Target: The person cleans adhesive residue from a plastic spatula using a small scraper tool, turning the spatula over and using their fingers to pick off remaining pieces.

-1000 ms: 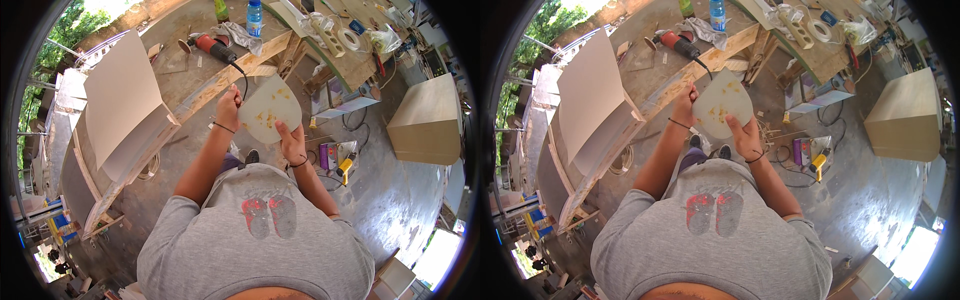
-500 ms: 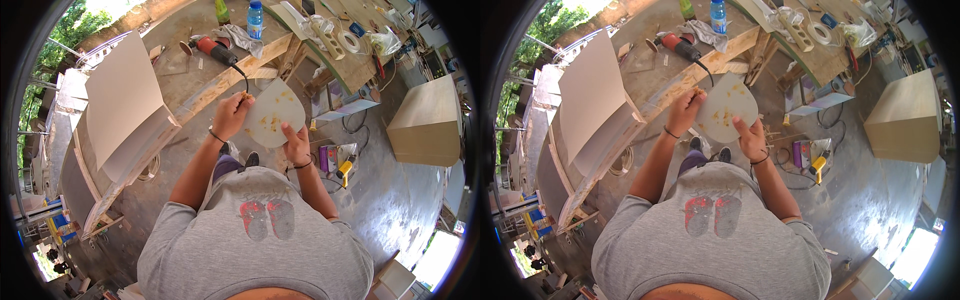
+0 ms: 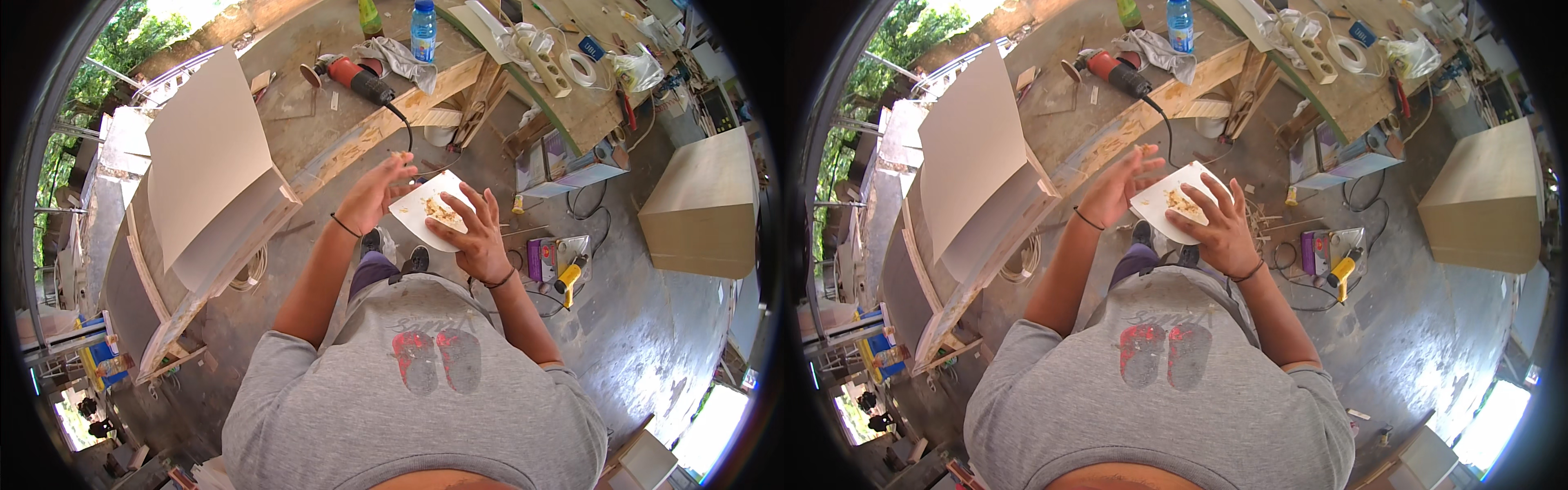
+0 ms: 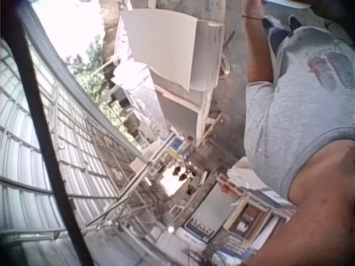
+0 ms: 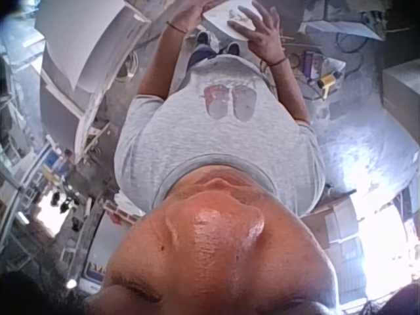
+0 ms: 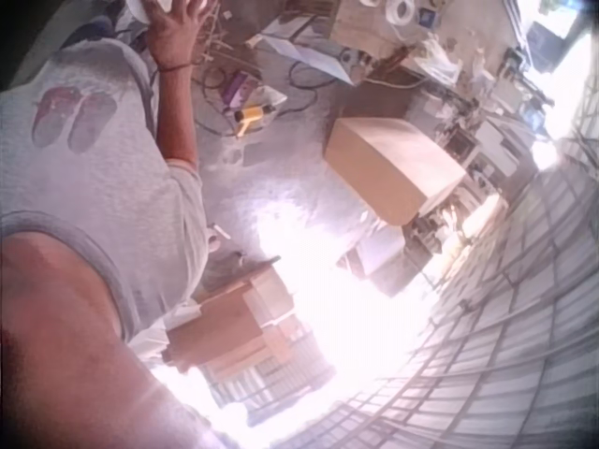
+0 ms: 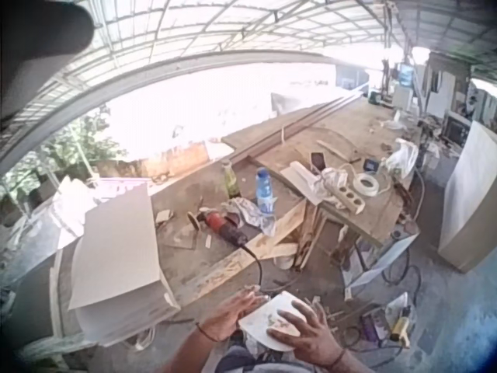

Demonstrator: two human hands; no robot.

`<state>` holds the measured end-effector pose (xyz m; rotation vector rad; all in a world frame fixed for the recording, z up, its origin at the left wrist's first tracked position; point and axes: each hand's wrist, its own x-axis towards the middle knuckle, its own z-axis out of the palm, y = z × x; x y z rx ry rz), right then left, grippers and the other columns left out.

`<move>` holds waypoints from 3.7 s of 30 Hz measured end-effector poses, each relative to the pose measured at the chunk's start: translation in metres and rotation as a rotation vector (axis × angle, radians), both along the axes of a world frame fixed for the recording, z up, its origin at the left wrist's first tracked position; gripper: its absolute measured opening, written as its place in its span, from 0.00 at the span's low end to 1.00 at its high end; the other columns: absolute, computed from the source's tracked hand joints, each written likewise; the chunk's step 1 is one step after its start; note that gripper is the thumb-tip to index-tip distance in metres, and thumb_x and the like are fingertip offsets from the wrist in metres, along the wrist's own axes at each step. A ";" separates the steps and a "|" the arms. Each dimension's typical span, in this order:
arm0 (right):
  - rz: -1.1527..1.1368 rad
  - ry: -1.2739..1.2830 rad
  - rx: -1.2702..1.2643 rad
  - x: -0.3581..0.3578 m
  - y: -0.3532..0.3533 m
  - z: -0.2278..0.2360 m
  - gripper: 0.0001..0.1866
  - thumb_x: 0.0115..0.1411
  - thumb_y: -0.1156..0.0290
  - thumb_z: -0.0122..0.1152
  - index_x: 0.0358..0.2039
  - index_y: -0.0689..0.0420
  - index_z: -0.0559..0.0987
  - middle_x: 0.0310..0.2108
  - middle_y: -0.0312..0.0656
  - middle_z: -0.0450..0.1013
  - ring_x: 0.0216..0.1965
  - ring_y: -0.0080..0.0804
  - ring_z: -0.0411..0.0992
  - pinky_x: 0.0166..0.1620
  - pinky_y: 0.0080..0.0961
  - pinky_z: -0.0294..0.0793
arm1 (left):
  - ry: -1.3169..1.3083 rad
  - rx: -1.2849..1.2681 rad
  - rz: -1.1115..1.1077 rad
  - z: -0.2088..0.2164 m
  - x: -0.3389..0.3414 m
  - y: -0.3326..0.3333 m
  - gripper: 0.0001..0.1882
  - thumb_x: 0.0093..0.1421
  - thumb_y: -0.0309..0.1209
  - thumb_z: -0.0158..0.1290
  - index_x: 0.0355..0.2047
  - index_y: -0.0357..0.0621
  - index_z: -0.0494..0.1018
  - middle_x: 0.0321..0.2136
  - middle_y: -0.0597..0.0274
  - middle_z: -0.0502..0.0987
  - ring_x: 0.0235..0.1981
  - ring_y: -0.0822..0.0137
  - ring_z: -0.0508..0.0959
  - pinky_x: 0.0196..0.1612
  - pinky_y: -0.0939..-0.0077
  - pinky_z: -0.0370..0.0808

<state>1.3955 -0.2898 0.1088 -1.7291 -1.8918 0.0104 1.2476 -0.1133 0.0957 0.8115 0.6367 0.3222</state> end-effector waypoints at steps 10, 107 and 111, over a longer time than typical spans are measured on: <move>0.243 0.650 -0.197 0.001 0.008 0.010 0.34 0.48 0.69 0.66 0.56 0.55 0.66 0.53 0.43 0.65 0.55 0.41 0.63 0.56 0.41 0.61 | 0.171 0.616 -0.184 -0.004 -0.004 -0.010 0.37 0.56 0.19 0.48 0.64 0.49 0.47 0.40 0.60 0.74 0.39 0.71 0.74 0.41 0.77 0.71; 0.336 1.375 -0.289 0.010 0.043 0.017 0.10 0.59 0.71 0.58 0.37 0.63 0.77 0.31 0.37 0.75 0.34 0.21 0.71 0.39 0.18 0.69 | 0.081 0.377 0.017 0.018 -0.045 -0.024 0.27 0.64 0.36 0.42 0.62 0.43 0.54 0.17 0.71 0.67 0.18 0.82 0.63 0.21 0.88 0.61; 0.229 0.718 0.111 -0.027 0.079 0.030 0.12 0.55 0.71 0.61 0.40 0.60 0.78 0.32 0.41 0.76 0.33 0.27 0.73 0.39 0.22 0.71 | -0.127 0.004 -0.095 0.012 -0.055 -0.039 0.33 0.63 0.58 0.33 0.56 0.45 0.61 0.09 0.71 0.62 0.06 0.82 0.55 0.10 0.88 0.51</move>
